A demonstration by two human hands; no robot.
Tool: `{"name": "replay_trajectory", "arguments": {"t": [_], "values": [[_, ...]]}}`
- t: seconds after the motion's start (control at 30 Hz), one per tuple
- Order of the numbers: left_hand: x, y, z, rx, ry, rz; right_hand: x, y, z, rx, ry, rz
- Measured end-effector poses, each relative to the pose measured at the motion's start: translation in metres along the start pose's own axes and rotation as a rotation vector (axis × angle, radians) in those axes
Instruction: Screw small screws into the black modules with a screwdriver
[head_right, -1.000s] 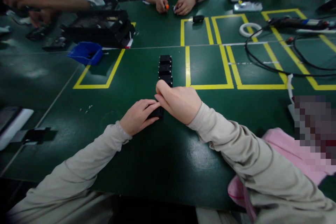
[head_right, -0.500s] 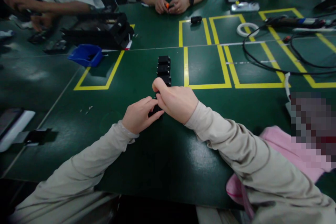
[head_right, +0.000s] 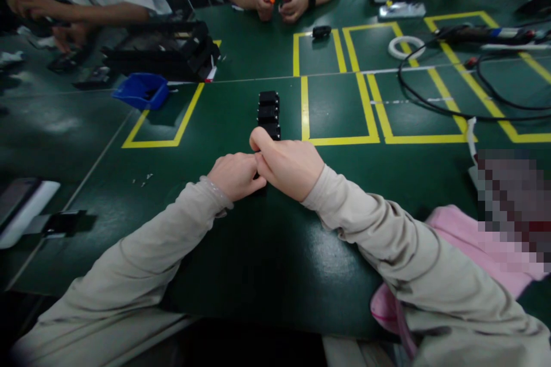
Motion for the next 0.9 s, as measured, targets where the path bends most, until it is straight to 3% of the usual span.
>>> {"name": "replay_trajectory", "arguments": {"t": [0.27,0.53,0.8,0.9], "values": [[0.002,0.005,0.001,0.013,-0.038,0.038,0.0,0.0,0.0,-0.005,-0.018,0.0],[0.002,0.006,-0.003,0.005,0.007,0.066,0.002,0.004,0.0,0.005,0.01,0.037],[0.004,0.001,-0.013,0.006,-0.031,-0.001,0.009,0.006,-0.003,0.042,0.072,0.097],[0.003,-0.005,-0.02,-0.025,0.002,-0.098,0.015,0.008,-0.008,0.062,0.149,0.185]]}}
Point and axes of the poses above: each hand's wrist, its own z-axis towards the middle knuckle, its own x-axis out of the back of the hand, y = z × x, the point moved 3 cm from there along z, towards the middle knuckle, and after that the axes turned 8 degrees about -y, right-handed, at the moved point
